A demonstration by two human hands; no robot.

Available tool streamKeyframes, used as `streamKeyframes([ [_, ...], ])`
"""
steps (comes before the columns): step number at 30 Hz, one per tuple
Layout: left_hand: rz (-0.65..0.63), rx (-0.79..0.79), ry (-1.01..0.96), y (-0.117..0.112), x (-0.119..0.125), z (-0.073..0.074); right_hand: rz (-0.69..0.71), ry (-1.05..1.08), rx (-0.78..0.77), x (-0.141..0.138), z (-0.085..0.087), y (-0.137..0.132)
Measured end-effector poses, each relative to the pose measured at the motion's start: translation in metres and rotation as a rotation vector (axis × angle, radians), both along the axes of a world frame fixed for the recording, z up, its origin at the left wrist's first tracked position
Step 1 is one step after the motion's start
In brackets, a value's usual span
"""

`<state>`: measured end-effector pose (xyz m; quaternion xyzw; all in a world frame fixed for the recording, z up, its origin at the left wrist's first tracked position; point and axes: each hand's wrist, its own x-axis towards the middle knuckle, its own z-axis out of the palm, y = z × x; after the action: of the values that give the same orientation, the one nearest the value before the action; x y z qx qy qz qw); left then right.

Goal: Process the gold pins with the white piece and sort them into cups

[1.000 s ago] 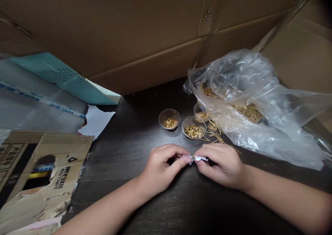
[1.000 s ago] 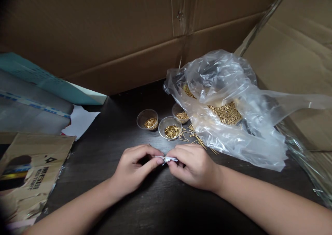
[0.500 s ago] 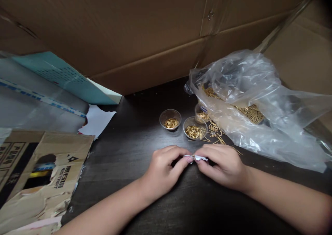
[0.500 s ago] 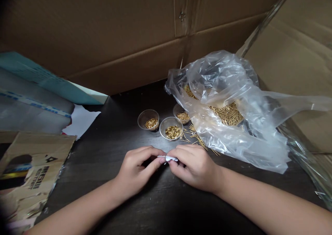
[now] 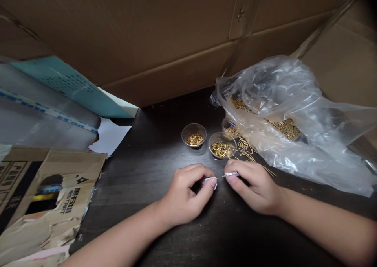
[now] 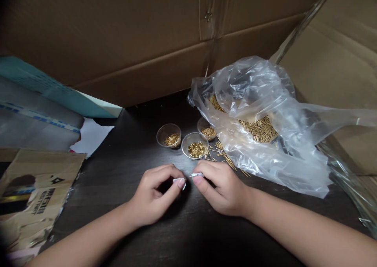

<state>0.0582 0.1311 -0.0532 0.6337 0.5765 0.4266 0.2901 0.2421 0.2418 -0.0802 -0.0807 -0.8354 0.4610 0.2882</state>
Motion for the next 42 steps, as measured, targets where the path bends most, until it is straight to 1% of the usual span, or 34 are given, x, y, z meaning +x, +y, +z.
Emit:
streamKeyframes([
  [5,-0.029,0.008,-0.027,-0.001,0.001,-0.001,0.073,-0.031,0.0,0.001,-0.002,-0.001],
  [12,-0.042,0.002,-0.035,-0.002,0.002,-0.003,0.067,-0.026,0.038,0.0,-0.002,-0.001],
  [19,-0.001,-0.11,-0.106,-0.002,0.008,0.0,0.037,-0.02,0.081,0.001,-0.003,-0.003],
  [24,0.031,-0.206,-0.213,-0.002,0.009,0.001,0.009,-0.011,0.083,0.0,-0.003,-0.003],
  [27,0.036,-0.224,-0.267,-0.002,0.009,0.0,0.003,-0.017,0.097,0.0,-0.002,-0.003],
  [31,0.035,-0.226,-0.287,-0.001,0.01,0.0,-0.005,-0.023,0.112,0.0,-0.002,-0.004],
  [42,0.039,-0.351,-0.434,-0.001,0.012,0.0,-0.017,-0.024,0.116,0.0,-0.002,-0.004],
])
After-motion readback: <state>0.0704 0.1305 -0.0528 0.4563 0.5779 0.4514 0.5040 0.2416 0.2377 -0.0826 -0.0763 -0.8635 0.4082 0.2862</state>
